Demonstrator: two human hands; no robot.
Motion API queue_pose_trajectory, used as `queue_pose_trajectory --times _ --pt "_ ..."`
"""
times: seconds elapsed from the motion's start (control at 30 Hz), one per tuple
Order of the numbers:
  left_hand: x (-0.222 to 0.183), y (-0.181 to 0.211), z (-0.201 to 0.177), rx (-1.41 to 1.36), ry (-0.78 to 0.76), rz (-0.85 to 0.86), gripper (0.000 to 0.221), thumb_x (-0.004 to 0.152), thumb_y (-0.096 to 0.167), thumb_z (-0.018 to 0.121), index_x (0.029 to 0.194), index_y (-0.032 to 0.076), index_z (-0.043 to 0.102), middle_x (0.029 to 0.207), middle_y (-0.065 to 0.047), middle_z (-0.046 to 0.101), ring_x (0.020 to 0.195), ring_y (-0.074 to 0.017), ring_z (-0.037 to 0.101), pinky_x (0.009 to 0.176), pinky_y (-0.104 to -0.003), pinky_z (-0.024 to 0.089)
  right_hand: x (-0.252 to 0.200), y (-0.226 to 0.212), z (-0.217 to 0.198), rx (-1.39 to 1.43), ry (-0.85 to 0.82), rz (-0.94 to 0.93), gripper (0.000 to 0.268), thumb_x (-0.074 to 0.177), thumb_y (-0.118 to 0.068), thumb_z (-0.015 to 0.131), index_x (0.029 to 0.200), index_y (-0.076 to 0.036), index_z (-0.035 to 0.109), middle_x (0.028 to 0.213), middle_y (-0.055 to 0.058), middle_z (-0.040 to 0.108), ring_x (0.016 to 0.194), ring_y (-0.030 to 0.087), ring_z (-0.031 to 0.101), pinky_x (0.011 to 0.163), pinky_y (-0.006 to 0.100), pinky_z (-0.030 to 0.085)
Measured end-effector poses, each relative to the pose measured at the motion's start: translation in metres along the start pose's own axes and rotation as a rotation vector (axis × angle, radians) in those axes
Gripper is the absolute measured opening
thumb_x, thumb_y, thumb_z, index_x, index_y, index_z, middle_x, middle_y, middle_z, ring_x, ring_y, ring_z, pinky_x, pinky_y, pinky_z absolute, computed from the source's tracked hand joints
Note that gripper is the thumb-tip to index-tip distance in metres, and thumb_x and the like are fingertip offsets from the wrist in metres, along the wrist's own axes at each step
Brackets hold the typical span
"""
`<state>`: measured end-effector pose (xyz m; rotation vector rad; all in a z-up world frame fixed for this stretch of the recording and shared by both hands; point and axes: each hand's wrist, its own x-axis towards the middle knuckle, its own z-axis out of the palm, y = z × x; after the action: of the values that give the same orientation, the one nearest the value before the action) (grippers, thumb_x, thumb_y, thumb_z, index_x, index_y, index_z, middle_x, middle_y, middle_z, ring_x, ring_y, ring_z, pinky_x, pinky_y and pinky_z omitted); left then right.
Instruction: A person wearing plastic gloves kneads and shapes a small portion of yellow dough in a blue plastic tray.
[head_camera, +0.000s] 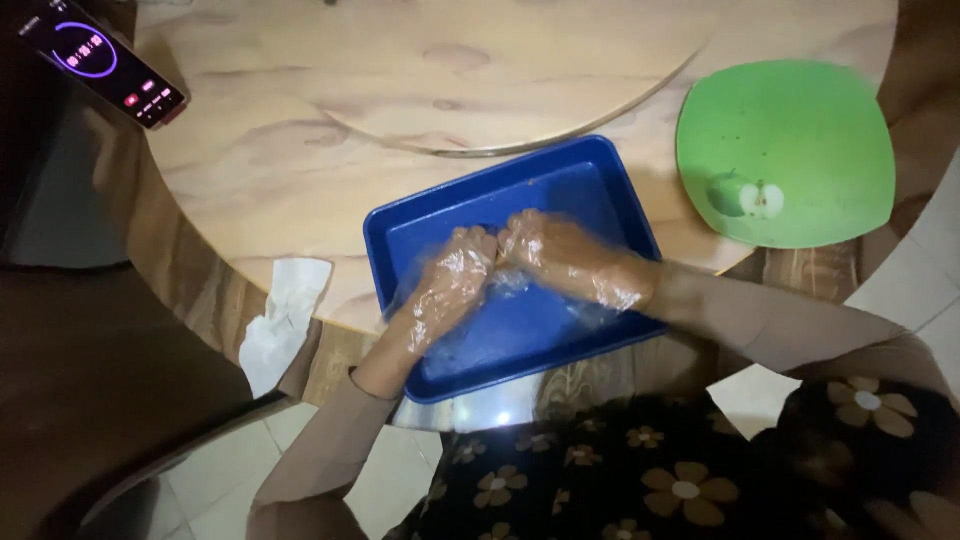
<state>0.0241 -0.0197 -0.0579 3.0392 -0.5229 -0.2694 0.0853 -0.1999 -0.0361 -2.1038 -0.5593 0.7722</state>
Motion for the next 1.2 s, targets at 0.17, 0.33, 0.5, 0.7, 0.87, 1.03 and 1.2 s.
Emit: queue_pose_trajectory --times 0.17,0.33,0.5,0.7,0.87,1.03,1.2 --pt "-0.008 -0.006 -0.011 -0.335 0.072 -0.114 0.032 0.086 0.026 0.077 0.107 0.004 0.065 0.099 -0.017 0.067 0.099 -0.0378 0.068 0.079 -0.051 0.061 -0.004 -0.002 -0.024 -0.573 0.087 -0.707 0.024 0.094 -0.025 0.065 0.114 -0.011 0.067 0.099 0.009 0.069 0.095 0.028 0.068 0.084 0.043 0.057" --pt "-0.035 0.006 -0.048 -0.494 0.205 -0.158 0.043 0.101 0.049 0.057 0.096 0.008 0.066 0.097 -0.019 0.072 0.086 -0.0331 0.071 0.078 -0.039 0.061 -0.013 -0.011 -0.042 -0.334 -0.216 -0.440 0.048 0.096 -0.045 0.067 0.132 -0.014 0.058 0.108 0.014 0.076 0.093 0.032 0.076 0.080 0.047 0.056" --pt "-0.017 -0.001 -0.022 -0.270 0.278 -0.234 0.055 0.101 0.055 0.058 0.115 0.003 0.066 0.097 -0.025 0.070 0.088 -0.0363 0.073 0.071 -0.045 0.063 0.006 0.029 -0.025 -0.903 0.266 -0.748 0.035 0.094 -0.054 0.065 0.112 -0.024 0.070 0.103 0.005 0.064 0.093 0.028 0.060 0.069 0.041 0.047" --pt "-0.047 0.010 -0.045 -0.451 0.288 0.032 0.068 0.092 0.029 0.073 0.148 0.008 0.040 0.111 -0.022 0.067 0.086 -0.0379 0.072 0.068 -0.048 0.064 -0.073 -0.081 -0.037 -0.134 -0.021 0.034 0.053 0.100 -0.062 0.043 0.110 -0.015 0.063 0.085 0.005 0.080 0.085 0.024 0.080 0.076 0.039 0.058" --pt "-0.022 -0.008 0.019 -0.069 0.149 0.080 0.042 0.087 0.029 0.074 0.121 0.007 0.061 0.104 -0.016 0.063 0.095 -0.0372 0.067 0.078 -0.044 0.059 -0.014 -0.021 -0.015 -1.032 -0.094 -0.296 0.041 0.088 -0.038 0.074 0.120 -0.020 0.057 0.109 0.006 0.069 0.100 0.027 0.066 0.069 0.040 0.058" --pt "-0.004 -0.009 0.019 -0.282 0.029 0.011 0.035 0.092 0.025 0.070 0.117 0.002 0.061 0.111 -0.021 0.060 0.110 -0.0423 0.061 0.088 -0.048 0.058 0.021 0.015 -0.003 -0.846 -0.067 -0.257 0.043 0.092 -0.034 0.070 0.128 -0.018 0.056 0.113 0.010 0.067 0.104 0.027 0.065 0.077 0.037 0.057" --pt "0.002 -0.003 0.035 -0.140 0.064 -0.093 0.023 0.098 0.023 0.056 0.117 0.010 0.058 0.107 -0.011 0.057 0.103 -0.0310 0.061 0.075 -0.044 0.062 0.044 0.054 0.018 -0.553 -0.040 -0.192 0.046 0.098 -0.028 0.065 0.141 -0.014 0.054 0.118 0.015 0.064 0.111 0.027 0.064 0.090 0.032 0.055"
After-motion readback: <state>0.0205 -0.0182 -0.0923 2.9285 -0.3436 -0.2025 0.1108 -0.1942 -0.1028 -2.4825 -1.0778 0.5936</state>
